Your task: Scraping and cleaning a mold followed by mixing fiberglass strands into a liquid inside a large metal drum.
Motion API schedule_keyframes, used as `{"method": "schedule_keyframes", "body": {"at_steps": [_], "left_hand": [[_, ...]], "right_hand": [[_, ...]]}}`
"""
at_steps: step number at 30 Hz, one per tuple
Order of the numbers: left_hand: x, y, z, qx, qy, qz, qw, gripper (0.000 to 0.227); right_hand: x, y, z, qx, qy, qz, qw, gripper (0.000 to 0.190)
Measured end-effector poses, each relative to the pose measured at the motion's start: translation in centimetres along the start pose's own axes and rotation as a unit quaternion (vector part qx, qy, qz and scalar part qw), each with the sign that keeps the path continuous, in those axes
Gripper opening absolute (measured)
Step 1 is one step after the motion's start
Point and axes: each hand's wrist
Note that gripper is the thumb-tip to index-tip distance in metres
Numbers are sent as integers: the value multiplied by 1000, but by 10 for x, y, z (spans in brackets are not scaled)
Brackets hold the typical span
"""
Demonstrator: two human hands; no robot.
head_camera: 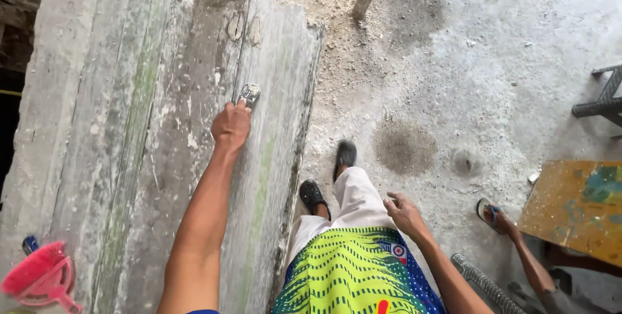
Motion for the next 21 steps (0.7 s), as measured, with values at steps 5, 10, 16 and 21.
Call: {"method": "schedule_keyframes", "body": {"at_steps": [5, 10, 16, 21], "left_hand": [[-53, 40, -46, 5, 11, -10, 1000, 38], [-80, 90, -63, -16, 24, -2, 1000, 33], [-71, 22, -70, -53, 40, 5, 998, 32], [-106, 16, -125, 40, -20, -56, 997, 43]], "right_hand": [[10, 93, -20, 64, -52, 6, 997, 59], [102, 179, -46, 93, -123, -72, 985, 49], [209, 254, -106, 91, -58, -87, 990, 52], [196, 290, -125, 65, -40, -39, 996, 53]]}}
Point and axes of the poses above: each hand's wrist, its own y-axis towards the middle knuckle, its own z-axis out of the palm, x = y × z, and after that the axes turned 15 degrees about -z, right-handed
